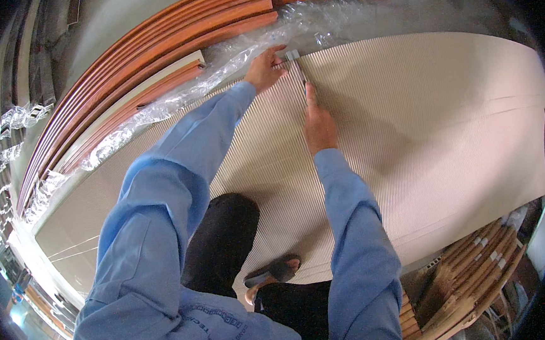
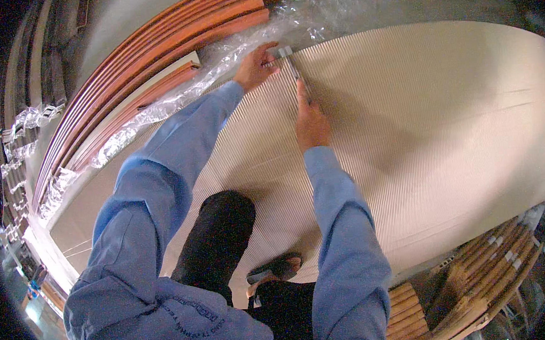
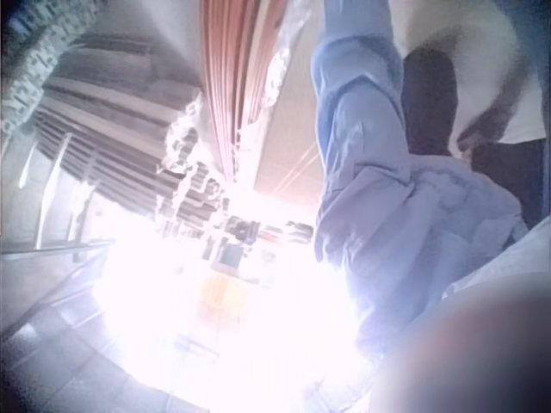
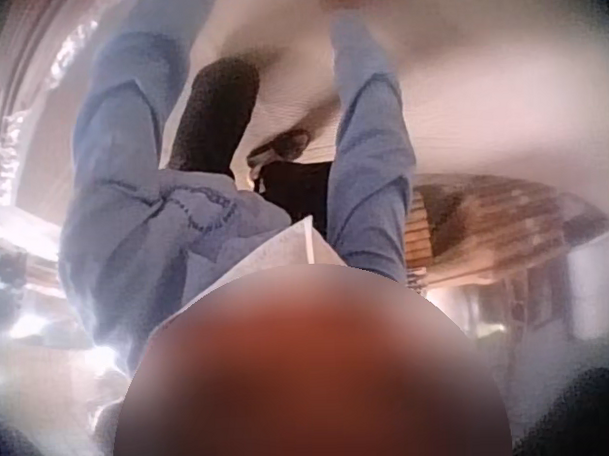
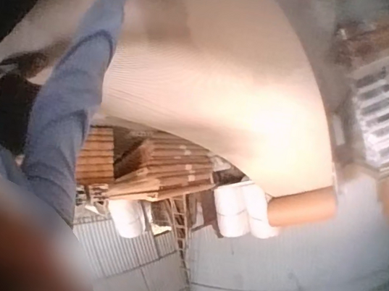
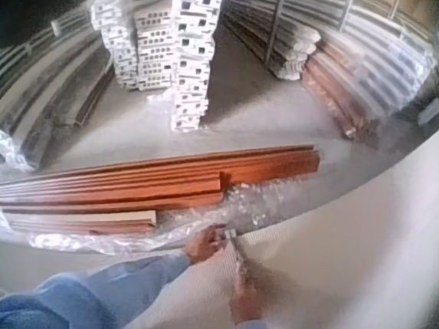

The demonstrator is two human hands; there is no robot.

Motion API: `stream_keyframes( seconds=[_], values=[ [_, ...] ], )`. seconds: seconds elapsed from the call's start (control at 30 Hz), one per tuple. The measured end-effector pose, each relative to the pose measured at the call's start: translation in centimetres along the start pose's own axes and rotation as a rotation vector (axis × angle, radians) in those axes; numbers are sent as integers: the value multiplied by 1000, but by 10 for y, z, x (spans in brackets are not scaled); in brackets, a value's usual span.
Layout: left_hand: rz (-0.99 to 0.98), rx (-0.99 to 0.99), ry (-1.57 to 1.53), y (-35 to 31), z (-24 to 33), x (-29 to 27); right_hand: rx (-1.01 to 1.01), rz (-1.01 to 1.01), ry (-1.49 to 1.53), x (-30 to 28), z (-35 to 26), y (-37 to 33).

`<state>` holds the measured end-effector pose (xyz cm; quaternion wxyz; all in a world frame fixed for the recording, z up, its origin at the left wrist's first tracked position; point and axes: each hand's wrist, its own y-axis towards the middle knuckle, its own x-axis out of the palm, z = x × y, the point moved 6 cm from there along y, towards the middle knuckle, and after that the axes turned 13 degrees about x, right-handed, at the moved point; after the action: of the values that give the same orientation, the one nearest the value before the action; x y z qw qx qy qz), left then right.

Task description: The person repeatedly cuts large ribbed sheets on the floor using a utility knife and a metal straightedge. They position the sheet, align the straightedge, cut along it, then lift and reposition the sheet to repeat the process.

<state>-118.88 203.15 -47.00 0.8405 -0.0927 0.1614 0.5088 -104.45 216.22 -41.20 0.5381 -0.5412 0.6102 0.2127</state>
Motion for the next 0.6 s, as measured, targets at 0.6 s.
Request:
stream_keyframes(
  seconds=[0.6],
  values=[
    [-300,168,273,19,27,8,-13,-151,-308,-33,-9,-15]
  ],
)
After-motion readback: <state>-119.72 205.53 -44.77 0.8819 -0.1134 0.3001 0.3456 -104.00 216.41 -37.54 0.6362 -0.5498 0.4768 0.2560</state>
